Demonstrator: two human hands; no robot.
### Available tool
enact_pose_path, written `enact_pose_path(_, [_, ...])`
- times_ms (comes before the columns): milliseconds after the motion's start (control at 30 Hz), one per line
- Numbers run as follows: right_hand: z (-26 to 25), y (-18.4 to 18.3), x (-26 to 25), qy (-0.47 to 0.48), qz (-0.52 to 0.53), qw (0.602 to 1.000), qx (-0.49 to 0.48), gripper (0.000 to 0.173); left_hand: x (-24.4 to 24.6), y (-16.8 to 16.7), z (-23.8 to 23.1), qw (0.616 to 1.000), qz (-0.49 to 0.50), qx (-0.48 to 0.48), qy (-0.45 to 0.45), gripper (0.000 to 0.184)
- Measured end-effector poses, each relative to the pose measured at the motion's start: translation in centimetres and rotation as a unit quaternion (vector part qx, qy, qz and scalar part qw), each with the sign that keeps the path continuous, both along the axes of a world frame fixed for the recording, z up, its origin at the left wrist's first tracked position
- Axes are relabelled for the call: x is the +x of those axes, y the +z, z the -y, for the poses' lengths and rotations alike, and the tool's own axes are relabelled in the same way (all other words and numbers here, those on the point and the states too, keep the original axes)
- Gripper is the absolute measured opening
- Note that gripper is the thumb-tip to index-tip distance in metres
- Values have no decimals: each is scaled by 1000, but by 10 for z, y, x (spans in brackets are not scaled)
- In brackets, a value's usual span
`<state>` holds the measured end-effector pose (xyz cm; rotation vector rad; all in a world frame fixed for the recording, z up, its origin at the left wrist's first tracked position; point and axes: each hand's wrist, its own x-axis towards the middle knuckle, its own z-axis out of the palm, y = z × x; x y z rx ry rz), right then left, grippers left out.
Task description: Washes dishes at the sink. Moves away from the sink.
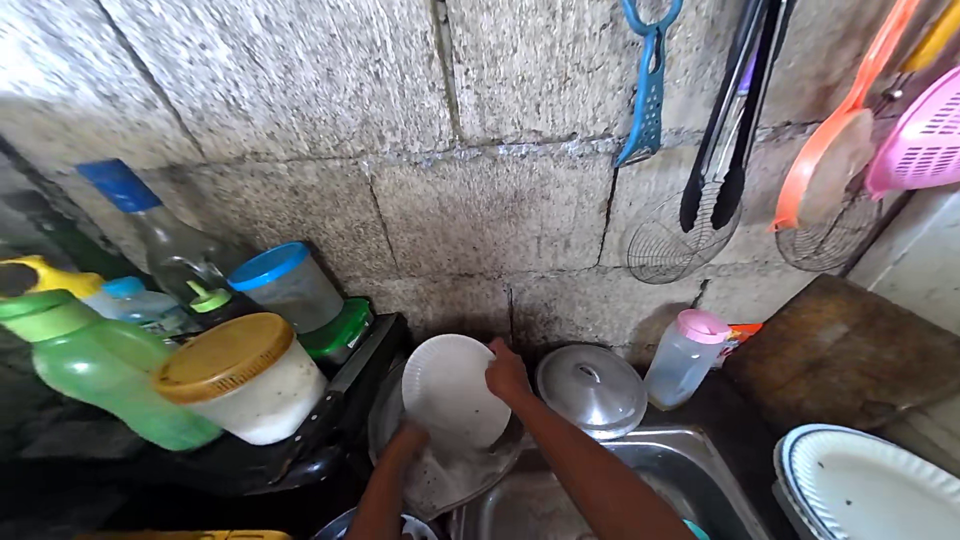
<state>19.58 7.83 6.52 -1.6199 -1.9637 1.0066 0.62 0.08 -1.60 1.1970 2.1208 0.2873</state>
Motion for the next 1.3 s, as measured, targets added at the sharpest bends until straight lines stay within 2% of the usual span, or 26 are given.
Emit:
enact_pose_path(100, [19,43,4,60,34,994,79,45,7,0,-11,994,76,75,12,41])
enact_pose_path(200, [49,74,18,124,61,977,162,45,25,9,-24,972,173,152,54,39])
enact_pose_path(300, [83,69,38,131,17,924,359,42,37,17,-29,962,193,190,18,41])
enact_pose_path(367, [94,56,67,91,-31,877,470,36,63,33,-26,965,180,192,-22,47])
enact_pose_path(400, [99,52,83,59,-55,868,490,33,76,41,-22,965,176,190,-33,47])
enact_pose_path(433, [105,49,100,17,-80,875,477,32,88,49,-18,966,174,186,-41,47])
enact_pose_path(500, [115,38,142,-88,-150,911,373,33,117,62,-7,964,191,175,-59,51])
enact_pose_path(533, [116,26,165,-147,-205,913,322,33,131,67,0,964,199,161,-73,51])
enact_pose_path(567, [116,10,187,-205,-278,898,274,32,144,73,7,961,215,147,-94,51])
enact_pose_path(600, [117,-10,207,-257,-373,864,220,29,154,75,13,955,231,142,-119,48])
enact_pose_path(667, [129,-51,239,-336,-576,740,87,28,173,68,19,938,278,139,-155,41])
enact_pose_path(700, [138,-70,251,-368,-641,674,19,35,187,64,23,929,306,134,-159,40])
enact_pose_path(733, [150,-91,261,-397,-660,637,-29,43,203,61,25,922,331,121,-158,40])
enact_pose_path(767, [164,-110,267,-420,-643,638,-56,47,221,59,28,918,349,105,-158,41])
enact_pose_path(867, [192,-155,274,-459,-517,714,-113,37,290,58,35,903,383,79,-178,41])
enact_pose_path(967, [205,-187,277,-429,-419,787,-145,34,366,49,40,890,414,49,-185,45])
enact_pose_path(1100, [211,-198,279,-404,-384,818,-139,27,445,30,45,874,451,5,-179,48])
enact_pose_path(1167, [212,-201,283,-394,-367,833,-130,27,463,22,46,873,436,-21,-217,49])
enact_pose_path(1233, [213,-203,290,-377,-330,857,-119,29,459,20,44,873,382,-30,-301,67])
enact_pose_path(1300, [213,-202,302,-364,-268,887,-92,30,439,24,39,878,283,26,-384,79])
